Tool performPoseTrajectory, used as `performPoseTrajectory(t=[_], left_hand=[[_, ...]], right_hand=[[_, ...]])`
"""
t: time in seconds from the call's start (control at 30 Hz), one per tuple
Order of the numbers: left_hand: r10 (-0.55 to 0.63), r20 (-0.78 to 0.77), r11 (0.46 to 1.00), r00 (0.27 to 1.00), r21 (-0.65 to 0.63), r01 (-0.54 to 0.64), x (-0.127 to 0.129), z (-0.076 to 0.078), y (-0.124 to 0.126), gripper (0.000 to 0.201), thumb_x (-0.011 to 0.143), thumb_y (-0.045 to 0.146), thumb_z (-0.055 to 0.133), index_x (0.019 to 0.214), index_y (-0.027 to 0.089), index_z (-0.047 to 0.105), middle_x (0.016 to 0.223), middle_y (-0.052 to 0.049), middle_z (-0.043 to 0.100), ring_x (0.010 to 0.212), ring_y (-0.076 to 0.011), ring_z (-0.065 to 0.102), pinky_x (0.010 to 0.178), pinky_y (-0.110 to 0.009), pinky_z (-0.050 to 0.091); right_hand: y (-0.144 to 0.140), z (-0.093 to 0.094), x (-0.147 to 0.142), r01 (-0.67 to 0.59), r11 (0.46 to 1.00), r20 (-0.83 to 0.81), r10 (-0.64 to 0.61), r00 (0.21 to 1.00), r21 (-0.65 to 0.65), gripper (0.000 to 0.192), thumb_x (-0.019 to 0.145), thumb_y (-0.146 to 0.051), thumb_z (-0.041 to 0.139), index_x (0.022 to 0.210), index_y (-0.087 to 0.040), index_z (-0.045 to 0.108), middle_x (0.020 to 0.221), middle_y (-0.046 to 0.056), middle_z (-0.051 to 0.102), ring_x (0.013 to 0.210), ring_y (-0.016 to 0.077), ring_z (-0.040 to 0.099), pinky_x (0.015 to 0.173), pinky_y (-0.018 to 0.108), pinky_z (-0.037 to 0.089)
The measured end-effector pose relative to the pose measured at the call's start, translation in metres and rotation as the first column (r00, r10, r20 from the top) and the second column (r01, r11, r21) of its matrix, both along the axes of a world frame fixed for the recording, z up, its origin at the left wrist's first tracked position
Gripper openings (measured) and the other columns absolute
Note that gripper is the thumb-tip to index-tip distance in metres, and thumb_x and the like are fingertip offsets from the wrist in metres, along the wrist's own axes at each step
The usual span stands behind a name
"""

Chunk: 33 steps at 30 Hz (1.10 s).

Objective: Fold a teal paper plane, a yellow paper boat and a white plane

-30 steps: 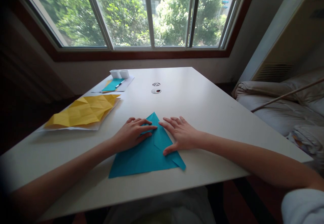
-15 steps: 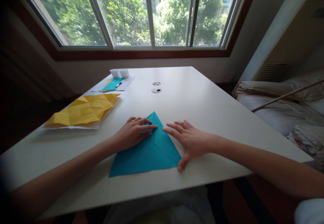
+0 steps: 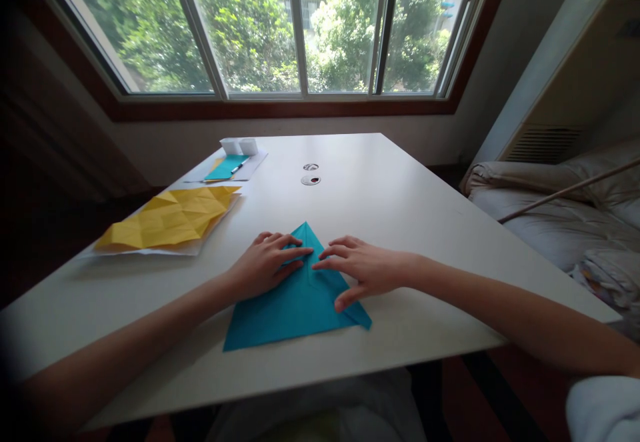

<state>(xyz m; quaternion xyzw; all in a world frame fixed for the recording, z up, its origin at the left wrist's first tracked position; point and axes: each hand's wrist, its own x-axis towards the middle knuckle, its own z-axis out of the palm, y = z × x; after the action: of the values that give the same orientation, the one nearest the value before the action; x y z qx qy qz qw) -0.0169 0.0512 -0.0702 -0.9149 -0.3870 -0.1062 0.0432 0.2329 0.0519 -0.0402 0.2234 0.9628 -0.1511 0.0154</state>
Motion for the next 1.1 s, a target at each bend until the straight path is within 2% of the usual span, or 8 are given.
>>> performPoseTrajectory(t=[0.07,0.2,0.37,0.6,0.8,0.9,1.0,1.1], left_hand=[[0.026,-0.007,1.0,1.0,0.015,-0.026,0.0,0.001,-0.001,0.032,0.091,0.035,0.038,0.119,0.033,0.054,0.11,-0.005,0.059,0.097,-0.0231,0.053,0.088,-0.043,0.032],[0.102,-0.02,0.995,0.995,0.025,-0.101,-0.001,0.004,-0.003,0.033,0.091,0.035,0.038,0.12,0.032,0.053,0.109,-0.006,0.059,0.097,-0.0243,0.053,0.087,-0.044,0.033],[0.176,-0.08,0.983,0.981,-0.03,-0.179,-0.002,0.014,-0.004,0.035,0.089,0.043,0.038,0.114,0.03,0.059,0.096,-0.008,0.058,0.09,-0.0244,0.055,0.081,-0.042,0.037],[0.057,-0.005,0.976,0.998,-0.21,-0.057,-0.01,0.022,0.0,0.03,0.091,0.034,0.038,0.104,0.03,0.064,0.094,-0.005,0.057,0.088,-0.0199,0.055,0.08,-0.037,0.039],[-0.12,0.074,0.972,0.99,-0.196,0.132,-0.013,0.01,0.005,0.027,0.087,0.03,0.047,0.109,0.029,0.062,0.12,-0.004,0.055,0.11,-0.0214,0.05,0.092,-0.037,0.038],[-0.167,0.083,0.97,0.982,-0.166,0.179,-0.013,0.006,0.006,0.028,0.088,0.03,0.045,0.112,0.026,0.059,0.124,-0.003,0.056,0.117,-0.0209,0.047,0.098,-0.037,0.036],[-0.172,0.078,0.974,0.982,-0.133,0.181,-0.01,0.006,0.004,0.027,0.088,0.03,0.045,0.111,0.024,0.059,0.121,-0.002,0.058,0.119,-0.0207,0.046,0.097,-0.036,0.038],[-0.105,0.06,0.989,0.993,-0.094,0.111,-0.004,0.007,-0.001,0.026,0.088,0.033,0.044,0.108,0.023,0.059,0.114,-0.004,0.061,0.113,-0.0222,0.051,0.092,-0.038,0.041]], right_hand=[[0.003,0.004,-0.006,-0.01,0.999,-0.013,0.011,1.0,0.048,0.061,0.08,-0.061,0.044,0.128,-0.024,0.047,0.126,0.009,0.05,0.124,0.026,0.032,0.103,0.041,0.025],[0.008,0.007,-0.016,-0.048,0.987,-0.025,0.052,0.998,0.153,0.049,0.085,-0.055,0.04,0.117,-0.021,0.056,0.111,0.008,0.06,0.109,0.0231,0.047,0.098,0.04,0.029],[0.021,0.003,-0.023,-0.032,0.947,-0.022,0.041,0.999,0.319,0.038,0.09,-0.045,0.037,0.103,-0.02,0.063,0.1,0.007,0.064,0.102,0.0219,0.051,0.093,0.039,0.032],[0.038,-0.006,-0.03,0.052,0.872,-0.025,-0.045,0.999,0.487,0.039,0.091,-0.041,0.036,0.095,-0.016,0.067,0.091,0.011,0.064,0.09,0.023,0.054,0.083,0.039,0.038],[0.05,-0.01,-0.033,0.064,0.915,-0.054,-0.046,0.997,0.397,0.037,0.092,-0.038,0.036,0.108,-0.018,0.062,0.097,0.01,0.065,0.096,0.0217,0.055,0.086,0.038,0.04],[0.049,-0.006,-0.028,0.048,0.938,-0.086,-0.019,0.996,0.343,0.038,0.092,-0.037,0.035,0.115,-0.017,0.057,0.107,0.009,0.063,0.103,0.0216,0.053,0.09,0.038,0.039],[0.041,-0.002,-0.017,0.013,0.953,-0.109,0.021,0.994,0.303,0.039,0.092,-0.039,0.036,0.122,-0.019,0.052,0.119,0.009,0.058,0.111,0.0217,0.049,0.092,0.039,0.037],[0.033,-0.003,-0.002,-0.019,0.962,-0.092,0.046,0.995,0.272,0.043,0.089,-0.044,0.04,0.125,-0.023,0.049,0.122,0.009,0.055,0.113,0.0225,0.048,0.092,0.04,0.037]])
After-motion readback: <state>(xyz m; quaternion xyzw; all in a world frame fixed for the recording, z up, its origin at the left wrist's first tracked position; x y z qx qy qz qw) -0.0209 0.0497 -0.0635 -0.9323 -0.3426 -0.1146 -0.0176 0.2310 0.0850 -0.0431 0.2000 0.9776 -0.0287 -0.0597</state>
